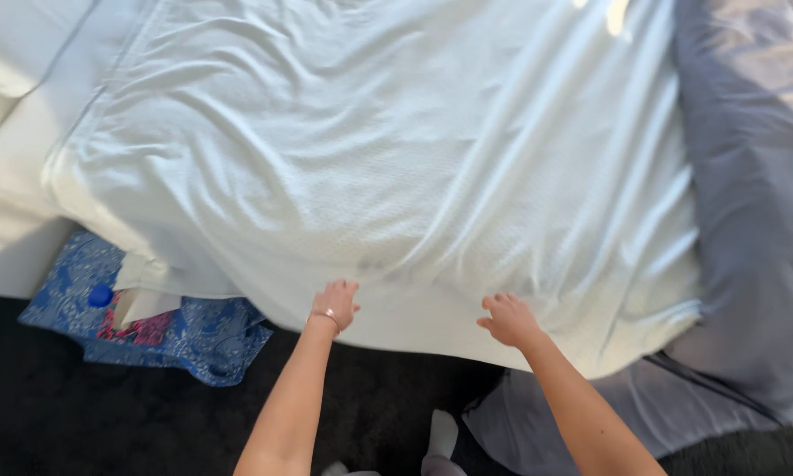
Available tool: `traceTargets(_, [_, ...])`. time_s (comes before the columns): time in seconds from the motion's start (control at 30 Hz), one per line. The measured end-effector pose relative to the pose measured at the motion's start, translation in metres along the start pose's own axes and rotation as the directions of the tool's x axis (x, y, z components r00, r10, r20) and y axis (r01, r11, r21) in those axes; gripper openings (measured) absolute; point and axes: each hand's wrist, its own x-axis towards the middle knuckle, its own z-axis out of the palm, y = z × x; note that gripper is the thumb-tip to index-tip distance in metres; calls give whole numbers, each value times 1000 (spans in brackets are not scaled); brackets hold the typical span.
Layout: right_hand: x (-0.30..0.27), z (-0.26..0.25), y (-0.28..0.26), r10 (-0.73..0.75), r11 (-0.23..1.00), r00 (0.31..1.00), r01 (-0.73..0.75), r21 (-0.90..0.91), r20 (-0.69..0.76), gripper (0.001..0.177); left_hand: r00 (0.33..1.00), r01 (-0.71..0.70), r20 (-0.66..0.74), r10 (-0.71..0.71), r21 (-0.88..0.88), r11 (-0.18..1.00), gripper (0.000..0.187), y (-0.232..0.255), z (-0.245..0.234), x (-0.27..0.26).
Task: Making a bed by straightening sheets, arranging pillows, and pulling up a duvet.
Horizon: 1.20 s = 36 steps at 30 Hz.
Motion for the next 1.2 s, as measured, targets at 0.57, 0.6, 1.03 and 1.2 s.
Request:
traceTargets(0.57, [102, -38, -288, -78, 994, 981, 90, 58, -175, 60, 956, 226, -175, -237, -77, 971, 78, -252, -90, -27])
traceTargets(0.6, [105, -33, -304, -57, 998, 986, 62, 27, -155, 60, 961, 220, -166, -223, -38, 975, 79, -270, -93, -31])
traceTargets(1.03, [150, -32, -419, -53, 999, 989, 54, 4, -138, 67, 934, 289, -182, -308, -123, 949, 82, -420, -120, -33])
traceTargets(1.2, [185, -50, -457, -58, 997, 996, 55, -49, -71, 67, 922, 308, -194, -335, -157, 938, 82, -458, -139, -24])
